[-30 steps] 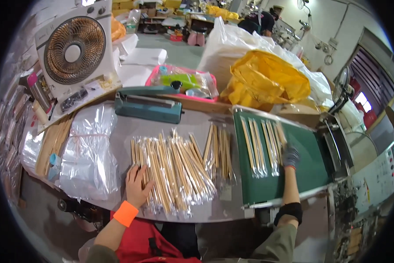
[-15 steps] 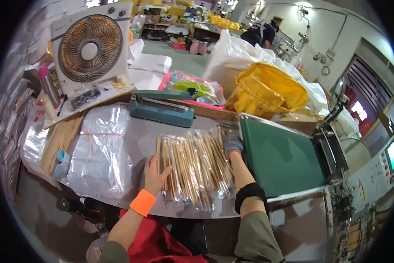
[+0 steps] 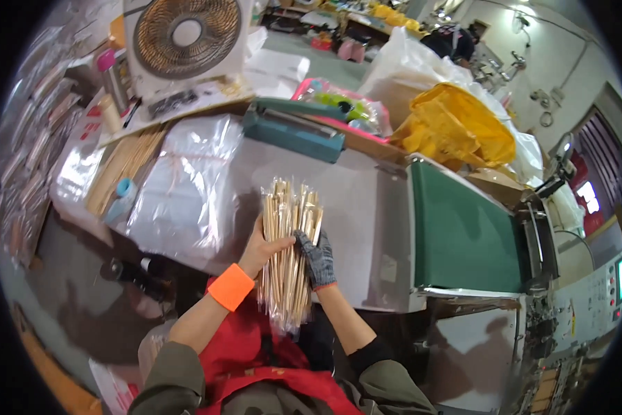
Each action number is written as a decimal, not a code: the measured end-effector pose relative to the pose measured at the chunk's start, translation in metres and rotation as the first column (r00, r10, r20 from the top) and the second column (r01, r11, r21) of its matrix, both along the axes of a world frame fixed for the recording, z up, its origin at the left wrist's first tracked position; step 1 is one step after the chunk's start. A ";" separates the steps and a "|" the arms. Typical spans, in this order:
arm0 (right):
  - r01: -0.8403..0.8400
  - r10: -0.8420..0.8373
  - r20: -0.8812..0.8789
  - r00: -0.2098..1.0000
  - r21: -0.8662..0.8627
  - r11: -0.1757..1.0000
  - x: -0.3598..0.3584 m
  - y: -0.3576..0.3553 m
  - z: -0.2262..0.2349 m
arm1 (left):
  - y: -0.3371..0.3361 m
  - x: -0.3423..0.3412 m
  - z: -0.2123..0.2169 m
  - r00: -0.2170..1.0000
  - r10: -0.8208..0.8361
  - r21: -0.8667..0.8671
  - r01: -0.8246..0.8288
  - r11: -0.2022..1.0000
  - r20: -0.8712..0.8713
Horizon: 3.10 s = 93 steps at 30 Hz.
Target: Packaging bundles of wooden skewers into plastic bags, sealing them with a heat sealer, and stacking them on a pallet.
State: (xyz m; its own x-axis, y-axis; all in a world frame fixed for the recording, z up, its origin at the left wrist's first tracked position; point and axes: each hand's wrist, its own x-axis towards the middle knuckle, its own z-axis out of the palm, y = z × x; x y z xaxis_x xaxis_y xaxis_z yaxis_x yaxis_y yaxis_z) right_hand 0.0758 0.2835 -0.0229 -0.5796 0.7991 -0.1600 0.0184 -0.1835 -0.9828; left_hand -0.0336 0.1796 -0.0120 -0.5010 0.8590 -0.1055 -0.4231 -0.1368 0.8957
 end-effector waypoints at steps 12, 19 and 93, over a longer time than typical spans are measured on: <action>-0.287 0.270 -0.153 0.951 -0.102 0.952 0.092 -0.070 -0.014 | -0.147 0.062 -0.030 0.974 -0.187 -0.051 0.182 0.982 -0.129; -0.714 0.637 0.338 0.692 0.447 0.538 0.037 -0.058 0.030 | -0.108 0.091 -0.002 0.919 0.019 -0.247 -0.125 0.961 -0.395; -0.396 0.396 0.215 0.893 0.794 0.462 0.133 -0.101 0.090 | -0.129 0.087 0.059 0.626 0.098 0.171 0.057 0.984 -0.773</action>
State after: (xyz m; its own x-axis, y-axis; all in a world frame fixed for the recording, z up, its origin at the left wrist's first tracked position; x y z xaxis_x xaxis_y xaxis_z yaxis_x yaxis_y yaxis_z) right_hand 0.2090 0.1822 0.0670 -0.8682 0.2664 0.4186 -0.1222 0.7028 -0.7008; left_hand 0.0537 0.0508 0.0471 -0.3468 0.8115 0.4703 0.4235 -0.3119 0.8505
